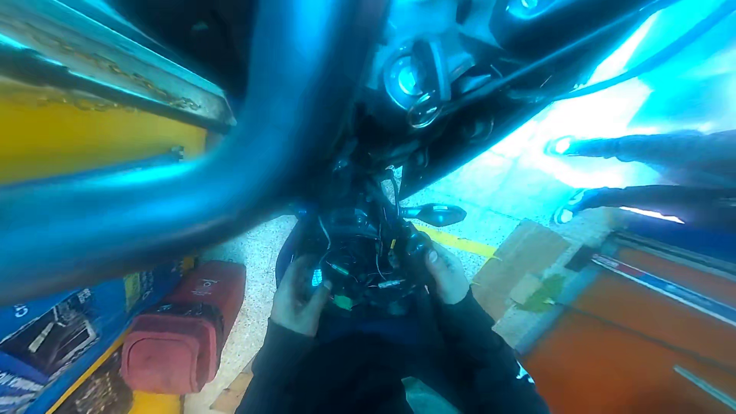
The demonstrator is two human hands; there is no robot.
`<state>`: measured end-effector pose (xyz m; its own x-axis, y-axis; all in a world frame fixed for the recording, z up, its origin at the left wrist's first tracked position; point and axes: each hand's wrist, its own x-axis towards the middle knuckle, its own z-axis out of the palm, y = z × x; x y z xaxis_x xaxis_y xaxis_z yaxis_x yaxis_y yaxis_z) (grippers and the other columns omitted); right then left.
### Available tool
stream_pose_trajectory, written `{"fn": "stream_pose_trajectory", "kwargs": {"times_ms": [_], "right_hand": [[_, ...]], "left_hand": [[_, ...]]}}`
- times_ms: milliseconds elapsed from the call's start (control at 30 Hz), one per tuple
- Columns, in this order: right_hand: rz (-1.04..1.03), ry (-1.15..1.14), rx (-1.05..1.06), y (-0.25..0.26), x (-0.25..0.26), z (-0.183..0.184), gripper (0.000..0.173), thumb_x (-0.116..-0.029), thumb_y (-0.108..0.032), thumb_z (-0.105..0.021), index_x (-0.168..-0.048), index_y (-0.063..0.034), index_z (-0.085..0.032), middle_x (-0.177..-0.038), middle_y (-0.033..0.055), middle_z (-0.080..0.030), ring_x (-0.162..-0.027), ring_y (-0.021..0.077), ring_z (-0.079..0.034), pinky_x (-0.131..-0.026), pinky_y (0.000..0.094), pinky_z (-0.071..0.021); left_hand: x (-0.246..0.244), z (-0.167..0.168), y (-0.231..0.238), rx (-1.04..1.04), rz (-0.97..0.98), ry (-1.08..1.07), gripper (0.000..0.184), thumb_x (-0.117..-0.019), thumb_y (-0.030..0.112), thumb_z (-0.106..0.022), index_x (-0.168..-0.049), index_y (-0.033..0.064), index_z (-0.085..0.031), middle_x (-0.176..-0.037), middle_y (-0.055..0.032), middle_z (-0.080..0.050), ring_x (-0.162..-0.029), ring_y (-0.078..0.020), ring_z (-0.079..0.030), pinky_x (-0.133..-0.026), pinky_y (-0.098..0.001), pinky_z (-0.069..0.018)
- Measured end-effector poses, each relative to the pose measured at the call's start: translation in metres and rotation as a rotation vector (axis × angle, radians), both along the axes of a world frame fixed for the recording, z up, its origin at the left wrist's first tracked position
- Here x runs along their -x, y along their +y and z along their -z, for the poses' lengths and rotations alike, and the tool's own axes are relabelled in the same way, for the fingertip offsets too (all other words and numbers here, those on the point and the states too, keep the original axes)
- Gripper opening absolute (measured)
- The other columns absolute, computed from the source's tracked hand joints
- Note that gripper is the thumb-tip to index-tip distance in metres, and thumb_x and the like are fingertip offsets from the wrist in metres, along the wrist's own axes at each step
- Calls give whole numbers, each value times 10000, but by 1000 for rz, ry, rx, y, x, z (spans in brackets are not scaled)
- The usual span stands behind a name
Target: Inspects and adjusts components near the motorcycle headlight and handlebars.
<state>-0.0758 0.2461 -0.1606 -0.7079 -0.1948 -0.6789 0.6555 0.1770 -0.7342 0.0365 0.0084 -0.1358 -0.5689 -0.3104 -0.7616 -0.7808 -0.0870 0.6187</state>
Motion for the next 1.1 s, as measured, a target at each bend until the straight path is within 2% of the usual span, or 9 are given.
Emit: {"fn": "stream_pose_trajectory", "kwargs": {"times_ms": [300, 467, 600, 667, 767, 833, 933, 1000, 1100], "right_hand": [[59, -81, 192, -1, 14, 1, 704, -905, -635, -664, -1276, -37, -638, -1007, 87, -729, -808, 151, -697, -709, 315, -613], [-16, -29, 59, -7, 16, -14, 518, -918, -627, -645, -1084, -136, -647, -790, -13, -673, -635, 82, -637, -573, 259, -563], [-122, 10, -37, -8, 19, -21, 450, -934, -593, -620, -1094, -172, -634, -830, -67, -698, -706, 47, -669, -634, 241, -586], [-163, 19, -77, -6, 19, -22, 485, -927, -626, -616, -1118, -182, -647, -829, -79, -695, -703, 26, -658, -624, 223, -573], [-201, 60, -143, -1, 20, -23, 475, -933, -625, -610, -1139, -200, -657, -760, -98, -692, -627, 5, -640, -558, 199, -552], [-227, 82, -159, 2, 21, -23, 521, -930, -640, -607, -1178, -184, -648, -766, -93, -710, -623, 10, -649, -555, 205, -555], [-225, 88, -139, 0, 21, -22, 542, -909, -659, -626, -1178, -190, -658, -759, -97, -700, -576, 5, -619, -512, 196, -533], [-221, 81, -124, 0, 20, -22, 514, -902, -663, -644, -1143, -209, -669, -710, -83, -678, -507, 12, -580, -446, 191, -495], [-225, 80, -167, 1, 18, -25, 487, -896, -665, -647, -1041, -201, -687, -683, -74, -664, -506, 36, -587, -445, 218, -504]], "left_hand": [[-25, 10, 0, -42, -126, -9, 573, -877, 112, -714, -1414, 49, -526, -967, -72, -752, -772, -179, -746, -706, -363, -657], [-11, 6, 4, -95, -223, -107, 515, -903, 103, -670, -1399, 48, -544, -1038, -104, -755, -814, -218, -758, -703, -391, -661], [1, 5, 10, -147, -257, -81, 394, -954, 132, -648, -1338, 50, -626, -873, -78, -744, -674, -168, -707, -602, -330, -616], [-3, 5, 17, -157, -232, -26, 279, -965, 146, -627, -1219, 45, -684, -784, -55, -715, -607, -146, -665, -562, -303, -586], [-19, 11, 20, -126, -104, -8, 271, -954, 183, -635, -1187, 61, -701, -827, -55, -740, -680, -160, -708, -635, -336, -619], [-18, 9, 16, -41, 103, -86, 295, -966, 224, -625, -1207, 67, -690, -868, -31, -749, -738, -143, -732, -707, -361, -642], [26, -17, 4, -4, 335, -295, 325, -1019, 171, -627, -1306, 19, -646, -1008, -145, -741, -896, -263, -724, -868, -514, -580], [29, -14, 3, 4, 364, -331, 287, -1023, 165, -611, -1273, 34, -662, -988, -133, -744, -870, -254, -731, -825, -506, -597], [36, -13, 10, -69, 214, -423, 204, -1051, 94, -544, -1183, -6, -664, -917, -117, -739, -753, -212, -729, -697, -405, -625]]}}
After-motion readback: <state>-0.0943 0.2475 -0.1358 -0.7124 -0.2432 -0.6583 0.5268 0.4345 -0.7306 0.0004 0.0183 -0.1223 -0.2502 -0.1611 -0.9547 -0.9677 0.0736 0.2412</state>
